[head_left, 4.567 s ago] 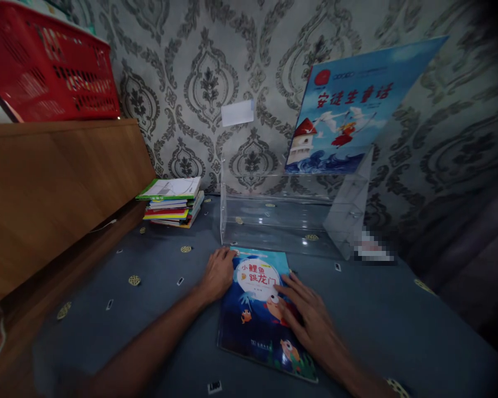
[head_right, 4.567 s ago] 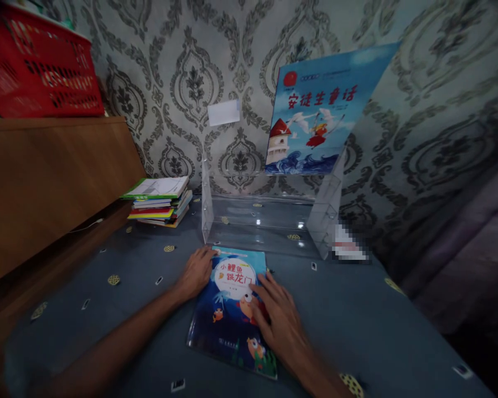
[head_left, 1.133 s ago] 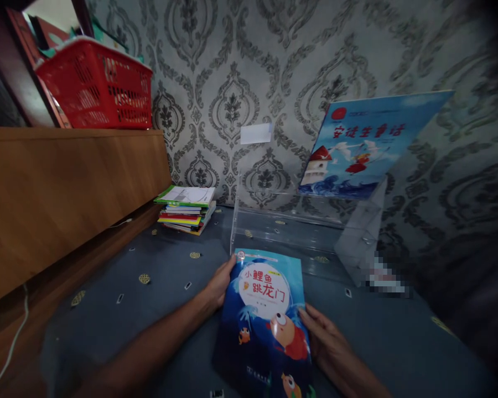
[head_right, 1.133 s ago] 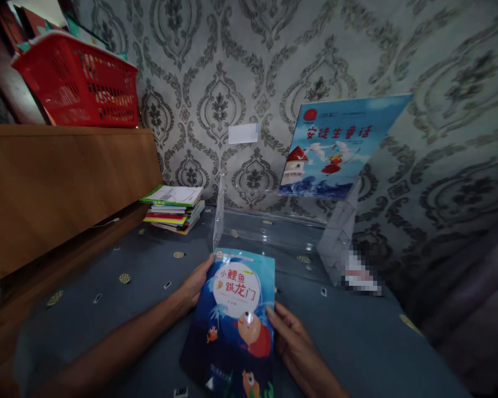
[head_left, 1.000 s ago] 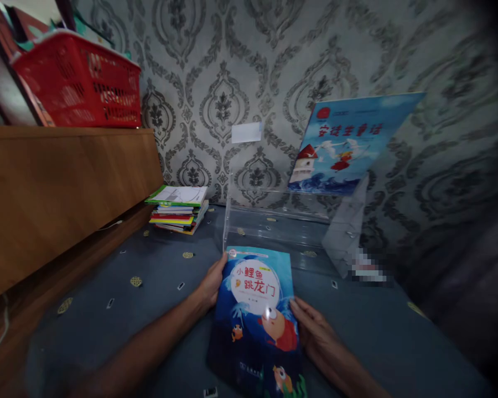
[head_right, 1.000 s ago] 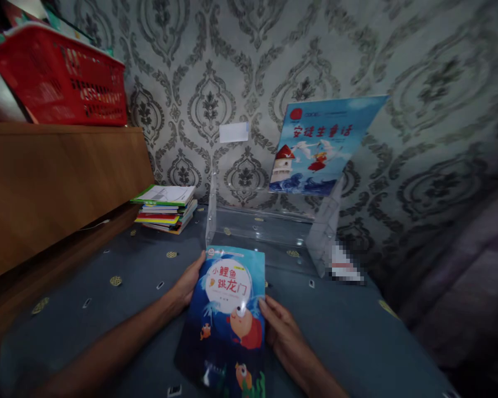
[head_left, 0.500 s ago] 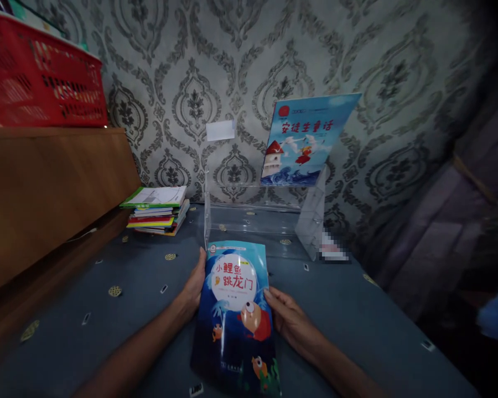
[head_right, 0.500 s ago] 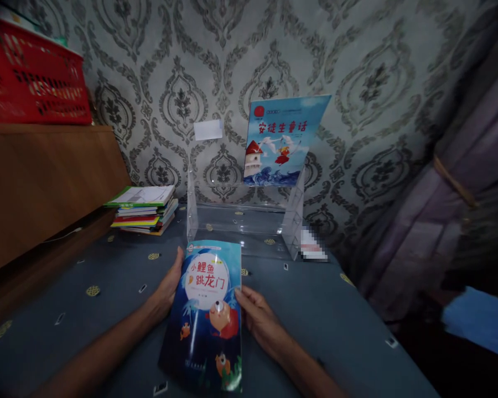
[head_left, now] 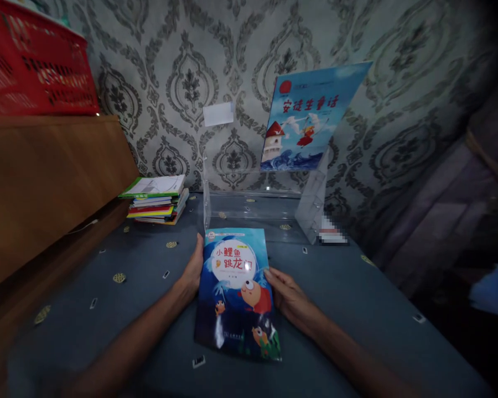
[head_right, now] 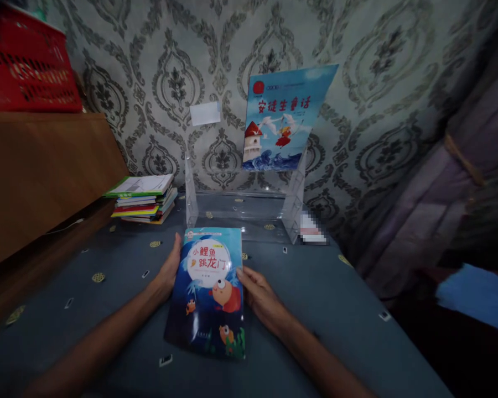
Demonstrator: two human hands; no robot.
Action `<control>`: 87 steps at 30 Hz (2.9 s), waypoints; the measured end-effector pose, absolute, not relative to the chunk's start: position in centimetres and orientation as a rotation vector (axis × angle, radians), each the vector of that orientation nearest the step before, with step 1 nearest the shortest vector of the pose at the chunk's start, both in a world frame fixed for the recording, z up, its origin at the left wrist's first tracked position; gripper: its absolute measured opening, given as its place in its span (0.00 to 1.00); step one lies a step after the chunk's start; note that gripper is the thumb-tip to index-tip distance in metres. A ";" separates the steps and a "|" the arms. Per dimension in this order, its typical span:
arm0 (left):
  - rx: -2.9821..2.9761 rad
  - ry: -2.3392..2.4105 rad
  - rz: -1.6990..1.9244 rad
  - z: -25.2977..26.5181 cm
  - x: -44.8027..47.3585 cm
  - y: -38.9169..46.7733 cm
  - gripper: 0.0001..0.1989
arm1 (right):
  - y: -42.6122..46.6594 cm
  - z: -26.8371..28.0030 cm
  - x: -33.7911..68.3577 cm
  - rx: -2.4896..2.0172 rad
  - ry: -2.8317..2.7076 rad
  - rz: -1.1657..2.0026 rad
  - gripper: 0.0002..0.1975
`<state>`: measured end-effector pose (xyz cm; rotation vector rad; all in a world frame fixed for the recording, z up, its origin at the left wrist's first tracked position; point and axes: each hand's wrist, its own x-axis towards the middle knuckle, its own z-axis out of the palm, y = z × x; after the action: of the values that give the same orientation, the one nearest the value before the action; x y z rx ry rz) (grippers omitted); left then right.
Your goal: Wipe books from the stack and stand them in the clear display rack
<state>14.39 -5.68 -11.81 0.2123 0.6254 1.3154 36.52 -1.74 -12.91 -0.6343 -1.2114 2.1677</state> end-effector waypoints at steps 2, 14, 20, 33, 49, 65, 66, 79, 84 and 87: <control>0.219 0.629 1.332 -11.7 14.3 -5.7 0.43 | -1.7 -12.9 36.5 -0.632 -1.202 2.162 0.23; 0.327 0.870 1.470 -13.3 13.5 -4.8 0.27 | -1.6 -13.1 36.8 -0.716 -1.229 2.122 0.25; 0.532 1.031 1.713 -14.1 13.2 -4.2 0.14 | -1.4 -13.0 36.8 -0.730 -1.199 2.092 0.26; 0.517 1.032 1.570 -12.1 12.8 -4.9 0.06 | -0.8 -13.1 37.4 -0.779 -1.269 1.958 0.29; 0.300 1.017 1.396 -11.9 16.0 -1.8 0.28 | 0.6 -12.9 38.0 -0.616 -0.996 2.036 0.21; 0.582 1.377 1.615 -12.3 15.7 -1.4 0.17 | 0.8 -12.9 38.4 -0.624 -1.070 2.058 0.17; 0.646 1.430 1.644 -12.5 15.7 -1.5 0.20 | 0.8 -13.0 38.4 -0.639 -1.072 2.055 0.17; 1.323 1.344 1.258 -11.3 21.0 -5.7 0.20 | 1.4 -14.3 38.2 -0.727 -1.036 2.048 0.16; 1.653 1.177 0.990 -9.7 22.7 -9.0 0.20 | 1.8 -14.8 38.4 -0.713 -1.013 2.080 0.17; 1.916 1.095 0.785 -9.4 23.0 -10.4 0.18 | 1.8 -14.8 38.4 -0.710 -1.009 2.078 0.16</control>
<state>23.00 -10.44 -9.37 1.9160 1.0951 0.7850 38.44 1.77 -14.77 -0.7102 -1.0093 2.0781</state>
